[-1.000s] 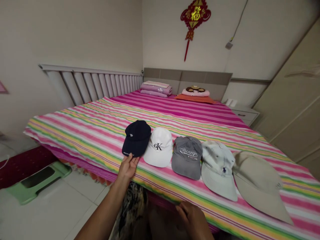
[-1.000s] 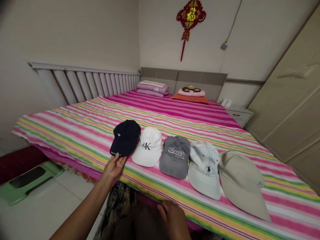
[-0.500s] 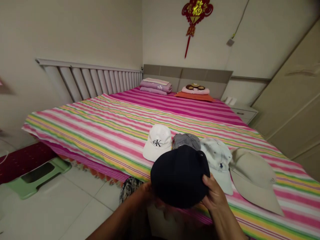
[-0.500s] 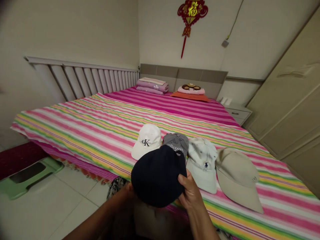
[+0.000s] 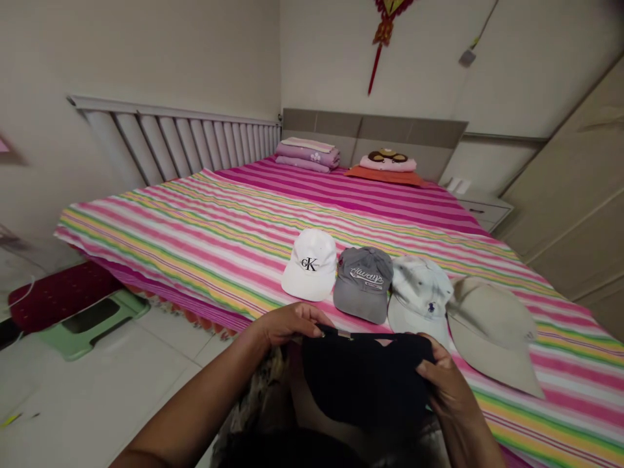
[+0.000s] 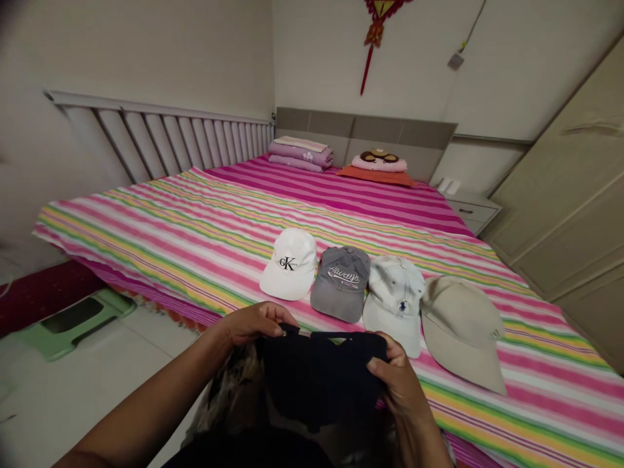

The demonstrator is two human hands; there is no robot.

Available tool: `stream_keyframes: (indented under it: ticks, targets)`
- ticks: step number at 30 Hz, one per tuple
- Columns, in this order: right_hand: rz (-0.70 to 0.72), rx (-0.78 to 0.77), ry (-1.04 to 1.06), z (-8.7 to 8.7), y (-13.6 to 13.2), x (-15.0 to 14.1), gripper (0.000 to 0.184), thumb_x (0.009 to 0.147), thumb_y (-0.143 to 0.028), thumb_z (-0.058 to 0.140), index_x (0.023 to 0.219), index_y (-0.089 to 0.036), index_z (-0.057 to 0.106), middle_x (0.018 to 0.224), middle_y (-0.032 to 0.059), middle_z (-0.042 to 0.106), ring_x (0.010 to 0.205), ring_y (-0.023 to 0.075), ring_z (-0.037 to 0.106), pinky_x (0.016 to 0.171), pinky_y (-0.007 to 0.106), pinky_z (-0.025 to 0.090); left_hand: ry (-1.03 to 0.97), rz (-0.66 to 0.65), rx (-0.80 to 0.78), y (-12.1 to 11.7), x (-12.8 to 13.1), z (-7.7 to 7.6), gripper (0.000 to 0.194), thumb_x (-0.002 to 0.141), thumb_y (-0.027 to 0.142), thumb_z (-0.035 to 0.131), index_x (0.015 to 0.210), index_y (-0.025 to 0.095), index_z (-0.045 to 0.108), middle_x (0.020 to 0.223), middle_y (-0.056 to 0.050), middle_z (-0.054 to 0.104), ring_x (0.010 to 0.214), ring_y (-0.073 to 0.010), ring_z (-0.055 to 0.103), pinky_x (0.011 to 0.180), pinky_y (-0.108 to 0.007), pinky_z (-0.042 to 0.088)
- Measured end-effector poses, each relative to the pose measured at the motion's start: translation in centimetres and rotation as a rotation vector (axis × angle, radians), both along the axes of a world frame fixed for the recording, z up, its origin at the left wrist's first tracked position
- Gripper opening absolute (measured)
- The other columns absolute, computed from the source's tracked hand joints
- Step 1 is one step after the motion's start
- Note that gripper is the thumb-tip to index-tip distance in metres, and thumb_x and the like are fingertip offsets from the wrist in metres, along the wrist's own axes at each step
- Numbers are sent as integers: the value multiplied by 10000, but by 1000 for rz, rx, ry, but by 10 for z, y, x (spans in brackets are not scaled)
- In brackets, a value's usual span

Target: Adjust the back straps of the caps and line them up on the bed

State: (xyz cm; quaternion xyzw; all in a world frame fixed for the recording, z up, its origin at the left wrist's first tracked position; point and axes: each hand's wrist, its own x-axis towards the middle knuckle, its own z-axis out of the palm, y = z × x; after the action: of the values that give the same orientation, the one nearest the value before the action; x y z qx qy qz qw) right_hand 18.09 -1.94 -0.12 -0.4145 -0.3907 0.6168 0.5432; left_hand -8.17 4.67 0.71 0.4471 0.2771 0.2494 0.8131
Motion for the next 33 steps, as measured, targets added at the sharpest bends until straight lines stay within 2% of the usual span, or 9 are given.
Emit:
stream_keyframes:
  ticks: [4, 6, 11, 17, 23, 26, 28, 30, 33]
  targets:
    - [452, 71, -96, 12, -3, 6, 670, 540, -576, 673, 1075, -185, 575, 789, 69, 640, 706, 214, 599, 664, 357, 450, 48, 113, 18, -7, 8, 9, 174, 545, 103, 645, 718, 113, 659, 627, -22, 647, 532, -93, 562, 538, -191, 418]
    - [527, 80, -124, 20, -2, -2, 729, 630, -666, 529, 1164, -170, 508, 753, 65, 621, 676, 202, 582, 640, 355, 436, 48, 124, 31, -12, 17, 15, 182, 532, 81, 630, 709, 114, 653, 617, -13, 640, 520, -83, 554, 530, -183, 409]
    - [482, 11, -358, 33, 4, -29, 354, 679, -472, 625, 748, -128, 575, 541, -28, 493, 449, 66, 390, 443, 196, 281, 31, 122, 12, -20, 29, 26, 241, 506, 86, 663, 743, 128, 649, 641, -4, 635, 542, -86, 557, 548, -191, 406]
    - [358, 22, -295, 31, -1, -46, 305, 725, -412, 590, 616, -146, 488, 493, -66, 399, 412, 44, 279, 412, 194, 200, 189, 99, 3, -23, 34, 17, 181, 480, 134, 709, 652, 114, 653, 541, 25, 594, 479, -57, 485, 504, -180, 352]
    - [195, -47, -158, 26, -1, -46, 262, 669, -350, 628, 568, -157, 484, 423, -87, 343, 381, 45, 238, 378, 180, 189, 99, 266, -25, -27, 35, 16, 206, 469, 228, 747, 515, 107, 586, 418, 40, 507, 369, -39, 388, 394, -173, 269]
    - [-21, -41, 46, 21, 8, -35, 234, 658, -295, 642, 556, -172, 471, 400, -97, 331, 359, 44, 243, 403, 186, 290, -24, 451, -38, -22, 23, 20, 208, 497, 234, 741, 527, 116, 572, 417, 43, 499, 364, -40, 404, 396, -166, 287]
    - [-75, -56, 136, 16, 13, -31, 195, 665, -293, 658, 597, -176, 518, 444, -69, 441, 387, 62, 368, 461, 206, 372, -70, 496, -46, -19, 14, 22, 204, 493, 217, 739, 524, 116, 565, 416, 42, 497, 359, -41, 406, 393, -164, 291]
    - [-26, -105, 175, 10, 16, -33, 200, 667, -355, 671, 684, -178, 580, 554, -18, 570, 492, 106, 508, 495, 222, 409, -112, 506, -67, -17, 8, 23, 207, 483, 213, 741, 511, 113, 561, 411, 39, 496, 354, -40, 406, 389, -163, 293]
    - [245, -167, 192, -1, 13, -46, 353, 622, -414, 706, 848, -155, 625, 750, 54, 662, 671, 170, 599, 573, 257, 448, -213, 595, -108, -14, 2, 24, 184, 469, 187, 744, 544, 112, 594, 434, 34, 531, 381, -49, 451, 417, -163, 336]
